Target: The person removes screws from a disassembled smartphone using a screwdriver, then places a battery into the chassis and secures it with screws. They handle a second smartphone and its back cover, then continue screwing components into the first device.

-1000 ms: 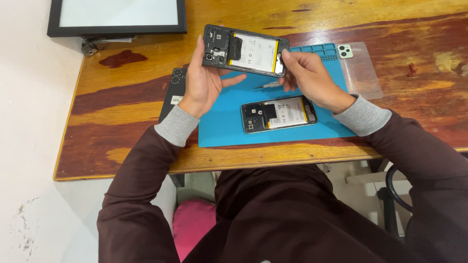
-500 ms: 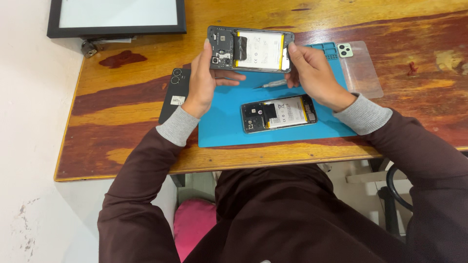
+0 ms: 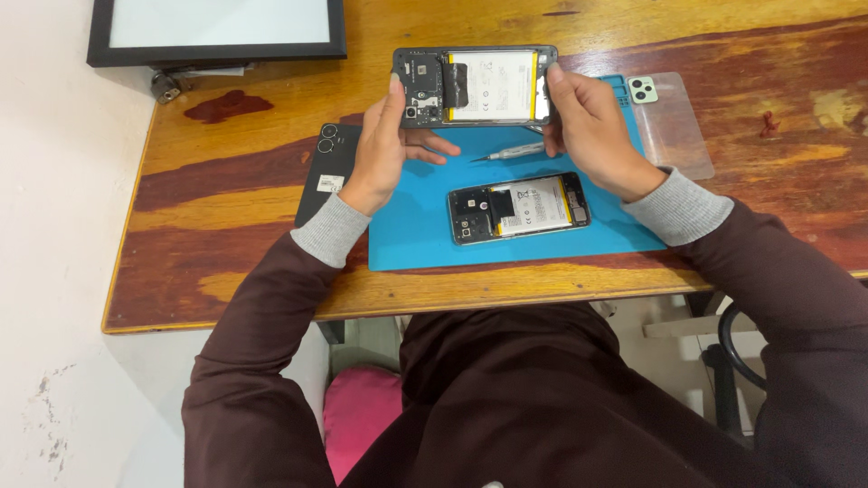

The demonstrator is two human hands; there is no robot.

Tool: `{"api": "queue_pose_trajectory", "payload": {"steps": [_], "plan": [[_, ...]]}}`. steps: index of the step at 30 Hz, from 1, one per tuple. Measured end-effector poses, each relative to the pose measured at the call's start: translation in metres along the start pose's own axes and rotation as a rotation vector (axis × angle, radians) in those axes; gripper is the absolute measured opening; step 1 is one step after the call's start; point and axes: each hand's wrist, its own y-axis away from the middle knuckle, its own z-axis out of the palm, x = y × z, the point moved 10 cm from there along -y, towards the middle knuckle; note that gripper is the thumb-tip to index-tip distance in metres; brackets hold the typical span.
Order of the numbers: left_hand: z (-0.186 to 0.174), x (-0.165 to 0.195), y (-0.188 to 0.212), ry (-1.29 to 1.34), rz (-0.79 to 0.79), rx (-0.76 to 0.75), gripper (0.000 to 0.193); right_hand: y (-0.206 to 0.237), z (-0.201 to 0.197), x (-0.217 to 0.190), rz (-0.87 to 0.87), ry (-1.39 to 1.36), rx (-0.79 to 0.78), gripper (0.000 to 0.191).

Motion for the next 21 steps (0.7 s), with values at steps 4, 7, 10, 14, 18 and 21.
{"api": "queue_pose_trajectory", "payload": {"steps": [4,7,10,14,18,21], "plan": [[0.003,-0.002,-0.001,0.009,-0.049,-0.026,0.078,0.000,-0.007,-0.007,-0.043,0.057,0.052,0.047],[0.003,-0.001,0.000,0.038,-0.054,-0.007,0.078,0.004,-0.009,-0.020,-0.147,0.164,0.076,0.047],[0.000,-0.004,0.001,0.092,-0.072,0.056,0.075,0.007,-0.004,-0.025,-0.180,0.159,0.043,0.046],[-0.006,-0.002,0.003,0.124,-0.029,0.135,0.069,0.007,0.006,-0.013,-0.066,0.033,-0.036,0.045],[-0.005,0.005,0.004,0.108,0.040,0.122,0.065,0.006,0.013,-0.007,-0.009,-0.061,-0.118,0.050],[-0.006,-0.002,0.004,0.093,-0.009,0.155,0.061,0.006,0.014,-0.005,0.007,-0.092,-0.136,0.051]]}}
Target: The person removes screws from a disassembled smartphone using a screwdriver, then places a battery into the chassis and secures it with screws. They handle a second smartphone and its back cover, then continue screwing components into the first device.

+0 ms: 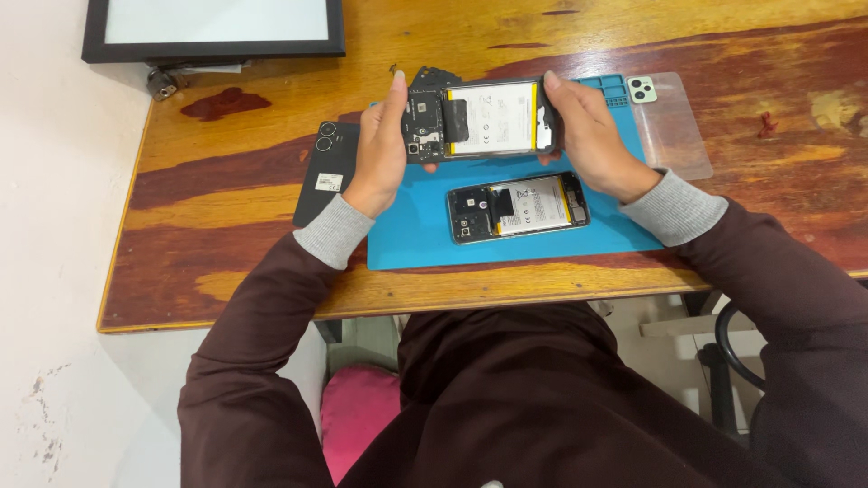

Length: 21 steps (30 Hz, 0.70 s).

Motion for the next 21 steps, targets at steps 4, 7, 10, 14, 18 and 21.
{"api": "queue_pose_trajectory", "payload": {"steps": [4,7,10,14,18,21], "plan": [[0.000,-0.004,0.001,-0.008,0.005,-0.013,0.061,0.000,-0.010,0.011,0.048,-0.078,0.100,0.047],[0.001,-0.010,0.001,-0.002,-0.024,-0.009,0.061,0.000,-0.018,0.018,0.045,-0.121,0.139,0.045],[0.005,-0.014,0.001,0.022,-0.062,-0.015,0.059,-0.001,-0.027,0.022,0.001,-0.097,0.181,0.044],[0.012,-0.007,0.005,0.058,-0.043,-0.013,0.040,-0.001,-0.028,0.010,-0.131,0.103,0.189,0.050],[0.013,0.004,0.007,-0.009,0.031,0.027,0.023,0.006,-0.009,0.002,-0.143,0.204,0.088,0.042],[0.011,0.014,0.008,-0.019,0.120,0.040,0.022,0.014,0.014,-0.016,-0.240,0.198,-0.042,0.037]]}}
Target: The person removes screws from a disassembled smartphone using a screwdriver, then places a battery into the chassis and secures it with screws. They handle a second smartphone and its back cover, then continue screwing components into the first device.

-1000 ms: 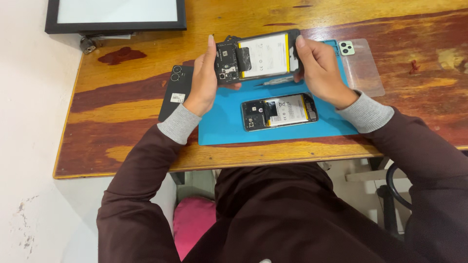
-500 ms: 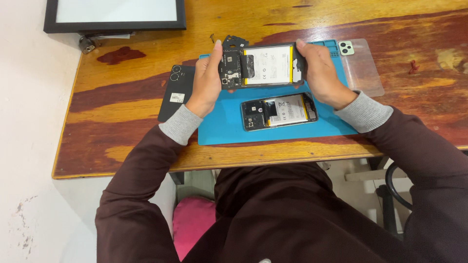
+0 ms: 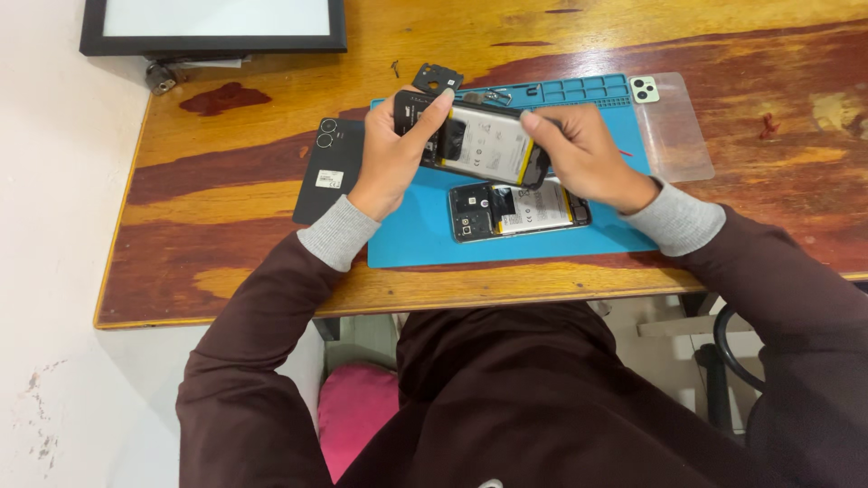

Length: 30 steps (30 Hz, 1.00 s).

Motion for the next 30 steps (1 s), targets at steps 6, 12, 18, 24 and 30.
{"api": "queue_pose_trajectory", "payload": {"steps": [6,12,18,24,30], "plan": [[-0.003,0.014,0.004,-0.088,0.138,0.008,0.033,0.001,0.008,-0.008,0.033,0.222,-0.044,0.043],[-0.001,0.016,0.004,-0.052,0.132,-0.006,0.029,0.002,0.010,-0.008,0.033,0.225,-0.064,0.044],[0.001,0.011,0.004,0.012,0.071,-0.010,0.026,0.003,0.010,0.001,0.093,0.178,-0.065,0.040],[0.000,-0.004,0.003,-0.069,-0.007,-0.005,0.025,0.003,0.004,0.019,0.175,-0.063,0.023,0.040],[-0.008,-0.033,-0.003,0.118,-0.171,0.010,0.046,0.000,-0.020,0.036,0.282,-0.056,0.223,0.042]]}}
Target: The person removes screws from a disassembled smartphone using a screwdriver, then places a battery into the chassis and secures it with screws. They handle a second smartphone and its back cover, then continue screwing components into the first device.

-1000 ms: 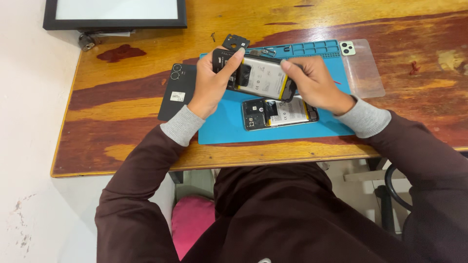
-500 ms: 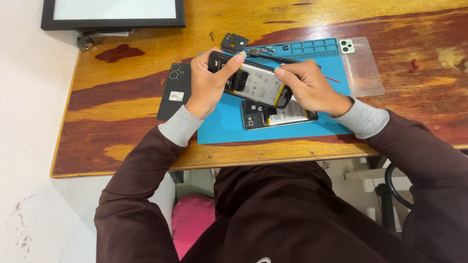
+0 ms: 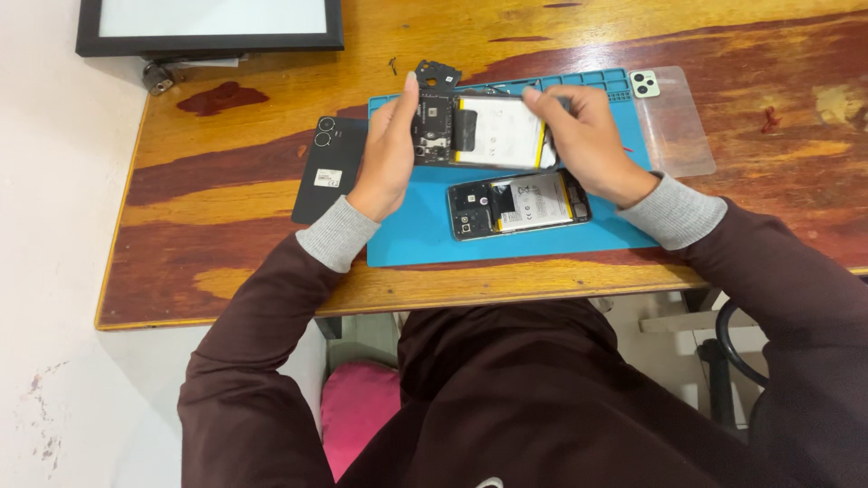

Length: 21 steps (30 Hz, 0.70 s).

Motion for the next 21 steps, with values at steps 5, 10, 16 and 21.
{"api": "queue_pose_trajectory", "payload": {"steps": [5,10,16,21], "plan": [[0.007,-0.001,0.000,0.049,0.016,-0.073,0.044,-0.005,0.001,0.014,0.118,-0.108,-0.008,0.038],[0.011,0.000,0.002,0.035,-0.002,-0.099,0.044,-0.005,0.000,0.014,0.108,-0.117,-0.020,0.038],[0.013,0.005,0.003,-0.042,0.048,-0.126,0.048,-0.006,-0.003,0.017,0.088,-0.208,0.010,0.033],[0.020,0.007,0.009,-0.171,0.017,-0.139,0.059,-0.008,-0.011,0.012,-0.011,-0.187,0.064,0.034]]}}
